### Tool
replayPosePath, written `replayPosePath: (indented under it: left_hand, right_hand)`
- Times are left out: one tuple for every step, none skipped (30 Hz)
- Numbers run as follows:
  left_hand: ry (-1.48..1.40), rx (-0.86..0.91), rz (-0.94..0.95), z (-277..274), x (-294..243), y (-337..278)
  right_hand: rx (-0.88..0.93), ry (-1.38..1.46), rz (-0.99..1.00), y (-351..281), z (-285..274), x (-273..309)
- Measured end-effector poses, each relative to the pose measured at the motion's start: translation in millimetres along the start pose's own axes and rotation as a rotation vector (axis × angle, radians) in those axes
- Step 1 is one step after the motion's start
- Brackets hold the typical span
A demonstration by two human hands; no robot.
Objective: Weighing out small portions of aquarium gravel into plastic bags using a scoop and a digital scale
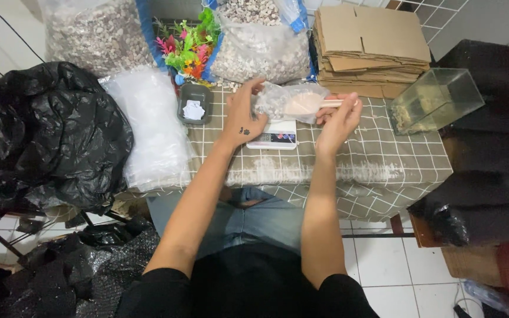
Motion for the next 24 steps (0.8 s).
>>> replayPosePath:
  left_hand:
    - [-0.001, -0.001, -0.002, -2, -2, 0]
    - [-0.027, 0.029, 0.021, -2, -5, 1]
    - [-0.052, 0.059, 0.043, -2, -8, 1]
    - [-0.053, 0.058, 0.040, -2, -8, 3]
    - [-0.083, 0.070, 0.052, -1, -9, 4]
    - [-0.114, 0.083, 0.063, 0, -10, 5]
    - [-0.115, 0.082, 0.063, -1, -10, 3]
    - [-0.140, 0.081, 0.051, -3, -10, 1]
    - [-0.164, 0.078, 0.039, -5, -10, -1]
    - [-0.164, 0.076, 0.038, -6, -10, 0]
    - [-0.193, 0.069, 0.034, -6, -11, 1]
    - [-0.221, 0.062, 0.030, -6, -11, 2]
    - [-0.222, 0.062, 0.032, -5, -13, 1]
    - [-0.213, 0.057, 0.028, -4, -14, 0]
    - [-0.199, 0.044, 0.025, -7, -14, 1]
    - [-0.194, 0.038, 0.027, -5, -12, 1]
    - [-0.181, 0.037, 0.023, -2, -10, 0]
    - [-0.168, 0.035, 0.019, 0, -8, -1]
    - [-0.173, 0.037, 0.022, -6, -15, -5]
    - [-0.141, 0.056, 0.006, -11, -22, -8]
    - [-0.110, 0.073, -0.001, -16, -30, -6]
    - [-0.116, 0.073, 0.010, -5, -20, -5]
    - [-0.076, 0.106, -0.006, 6, -8, -5]
    - [-0.035, 0.139, -0.021, 17, 5, -4]
  right_hand:
    - [0.001, -0.001, 0.001, -3, 3, 0]
    - [0.013, -0.031, 0.001, -5, 6, 1]
    - [0.024, -0.061, 0.001, -8, 10, 1]
    - [0.026, -0.063, 0.002, -11, 15, 2]
    - [0.043, -0.118, -0.023, -15, 21, 3]
    - [0.059, -0.172, -0.049, -18, 26, 5]
    - [0.060, -0.173, -0.049, -18, 29, 8]
    - [0.076, -0.200, -0.075, -19, 32, 12]
    - [0.093, -0.225, -0.101, -20, 37, 15]
    - [0.095, -0.226, -0.101, -24, 40, 18]
    - [0.171, -0.296, -0.197, -30, 47, 26]
    - [0.246, -0.366, -0.293, -36, 55, 33]
    - [0.245, -0.366, -0.295, -37, 52, 32]
    - [0.323, -0.388, -0.385, -41, 54, 34]
    - [0.407, -0.403, -0.477, -45, 60, 36]
    - [0.411, -0.396, -0.480, -44, 60, 28]
    - [0.315, -0.313, -0.356, -39, 52, 18]
    - [0.221, -0.231, -0.230, -35, 45, 6]
    - [0.218, -0.235, -0.233, -30, 38, -9]
    - [0.121, -0.137, -0.148, -23, 25, -27]
    - [0.024, -0.036, -0.072, -13, 14, -44]
    - [0.020, -0.036, -0.084, -14, 15, -37]
    - [0.019, -0.021, -0.039, -17, 19, -34]
    - [0.019, -0.005, 0.006, -21, 23, -31]
Point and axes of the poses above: each hand's wrist, its own y-axis towards the middle knuckle, its own z-axis out of the palm, x = y × z, the point moved 5 cm from there along y, towards the middle knuckle, and after that the axes turned 9 degrees about y, right-handed, at the moved point
